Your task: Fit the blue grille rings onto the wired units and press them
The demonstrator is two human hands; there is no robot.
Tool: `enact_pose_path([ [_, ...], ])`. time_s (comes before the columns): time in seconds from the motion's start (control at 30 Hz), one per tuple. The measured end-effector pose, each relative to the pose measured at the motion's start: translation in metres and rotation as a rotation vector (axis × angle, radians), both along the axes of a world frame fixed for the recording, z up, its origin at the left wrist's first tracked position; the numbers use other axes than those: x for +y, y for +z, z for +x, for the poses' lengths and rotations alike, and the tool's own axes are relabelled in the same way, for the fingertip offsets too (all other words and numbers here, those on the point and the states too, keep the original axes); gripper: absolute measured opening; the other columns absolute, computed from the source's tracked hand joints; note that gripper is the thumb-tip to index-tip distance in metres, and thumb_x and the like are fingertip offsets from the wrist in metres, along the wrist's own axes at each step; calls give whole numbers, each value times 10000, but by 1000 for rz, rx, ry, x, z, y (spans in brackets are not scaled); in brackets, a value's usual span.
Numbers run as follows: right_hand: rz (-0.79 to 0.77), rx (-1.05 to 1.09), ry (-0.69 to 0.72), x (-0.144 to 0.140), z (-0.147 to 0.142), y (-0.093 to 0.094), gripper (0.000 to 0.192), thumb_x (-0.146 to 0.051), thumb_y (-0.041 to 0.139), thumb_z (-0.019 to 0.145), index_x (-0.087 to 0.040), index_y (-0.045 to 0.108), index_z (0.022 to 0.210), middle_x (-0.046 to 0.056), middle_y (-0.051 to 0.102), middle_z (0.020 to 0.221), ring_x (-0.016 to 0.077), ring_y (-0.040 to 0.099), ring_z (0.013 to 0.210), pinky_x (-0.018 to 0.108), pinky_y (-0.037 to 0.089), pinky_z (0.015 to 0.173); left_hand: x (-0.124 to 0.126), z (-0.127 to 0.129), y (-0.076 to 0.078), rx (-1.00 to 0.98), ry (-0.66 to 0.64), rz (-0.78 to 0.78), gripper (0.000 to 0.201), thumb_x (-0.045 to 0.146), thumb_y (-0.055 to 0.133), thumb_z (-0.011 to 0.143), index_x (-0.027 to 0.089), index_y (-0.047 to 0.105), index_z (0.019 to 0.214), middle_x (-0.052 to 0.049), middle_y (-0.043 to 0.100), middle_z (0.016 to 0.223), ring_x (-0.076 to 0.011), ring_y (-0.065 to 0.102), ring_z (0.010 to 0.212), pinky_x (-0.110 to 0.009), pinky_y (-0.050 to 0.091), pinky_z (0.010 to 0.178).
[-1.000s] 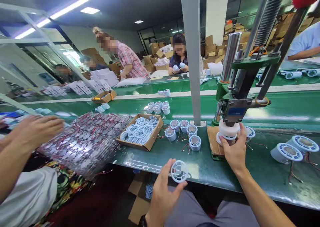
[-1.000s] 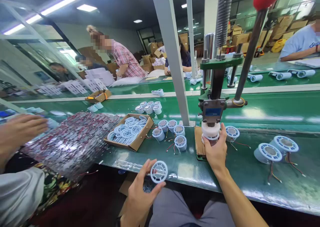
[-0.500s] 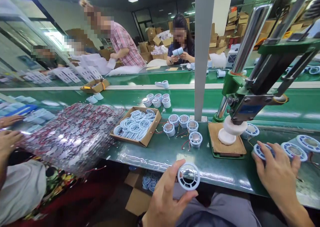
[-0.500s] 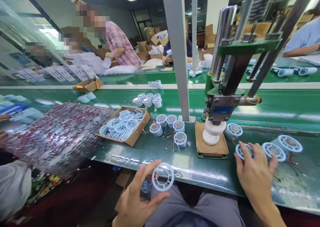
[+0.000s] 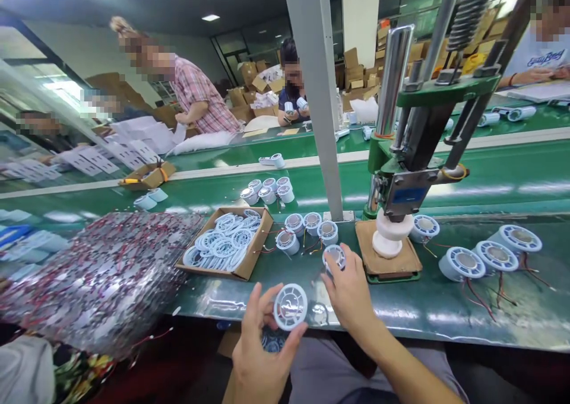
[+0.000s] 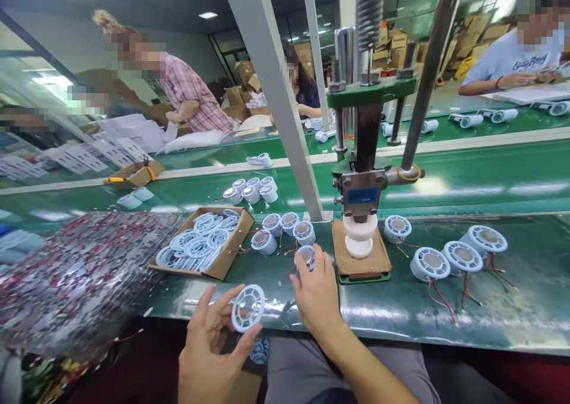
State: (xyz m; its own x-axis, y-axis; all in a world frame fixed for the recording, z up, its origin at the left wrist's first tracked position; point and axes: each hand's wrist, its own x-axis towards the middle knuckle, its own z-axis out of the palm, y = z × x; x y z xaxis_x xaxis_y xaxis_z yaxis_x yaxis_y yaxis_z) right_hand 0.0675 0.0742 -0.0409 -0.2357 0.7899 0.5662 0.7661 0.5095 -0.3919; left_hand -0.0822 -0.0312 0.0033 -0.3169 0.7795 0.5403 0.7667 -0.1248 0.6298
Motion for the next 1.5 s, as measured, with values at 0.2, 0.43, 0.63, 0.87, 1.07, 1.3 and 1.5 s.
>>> enact_pose_path([
  [0.2, -165, 272, 316, -37, 51, -13, 245, -115, 592, 828, -235, 671, 1026, 118, 619, 1301, 259, 620, 1181, 416, 579, 946, 4, 23, -12, 110, -224, -98, 802, 371, 657, 911, 225, 219, 1567, -134, 724, 1191, -236, 729, 924, -360, 621, 790],
  [0.43, -239, 353, 259, -42, 65, -26, 713, -96, 541, 776, -175, 367, 1463, 140, 686, 1251, 219, 705, 1123, 336, 611, 943, 33, 65, -21, 153, -365, -126, 750, 200, 628, 893, 213, 261, 1548, -147, 696, 1237, -294, 673, 1100, -444, 594, 889],
  [0.63, -204, 339, 262, -44, 66, -30, 797, -59, 534, 785, -192, 287, 1532, 128, 679, 1284, 212, 695, 1154, 335, 601, 972, 31, 68, -26, 34, -311, -182, 713, 125, 667, 817, 236, 395, 1466, -134, 688, 1240, -306, 664, 1112, -464, 586, 898],
  [0.87, -225, 325, 278, -46, 63, -27, 902, -95, 576, 836, -203, 115, 1604, 137, 666, 1311, 233, 698, 1149, 329, 607, 955, 24, 88, -44, -209, -145, -179, 722, 168, 664, 807, 216, 374, 1466, -146, 678, 1221, -300, 682, 1081, -480, 568, 917],
  [1.07, -242, 312, 248, -47, 62, -35, 770, -55, 515, 812, -198, 344, 1550, 135, 634, 1358, 245, 669, 1199, 376, 592, 997, 23, 92, -56, -324, -150, -210, 697, 243, 642, 851, 222, 351, 1484, -162, 639, 1282, -321, 652, 1153, -522, 542, 961],
  [1.3, -183, 381, 250, -47, 64, -22, 660, -116, 538, 846, -217, 436, 1490, 113, 690, 1275, 232, 699, 1145, 347, 604, 969, 23, 92, -62, -449, -213, -85, 743, 269, 692, 856, 220, 324, 1500, -145, 664, 1249, -280, 672, 1142, -441, 552, 979],
  [1.5, 7, 445, 278, -58, 67, 1, 818, -212, 554, 944, -199, 74, 1606, 127, 726, 1195, 217, 720, 1101, 364, 603, 955, 11, 95, -49, -419, -330, 155, 806, 311, 726, 859, 209, 283, 1525, -144, 691, 1199, -271, 681, 1137, -410, 577, 959],
])
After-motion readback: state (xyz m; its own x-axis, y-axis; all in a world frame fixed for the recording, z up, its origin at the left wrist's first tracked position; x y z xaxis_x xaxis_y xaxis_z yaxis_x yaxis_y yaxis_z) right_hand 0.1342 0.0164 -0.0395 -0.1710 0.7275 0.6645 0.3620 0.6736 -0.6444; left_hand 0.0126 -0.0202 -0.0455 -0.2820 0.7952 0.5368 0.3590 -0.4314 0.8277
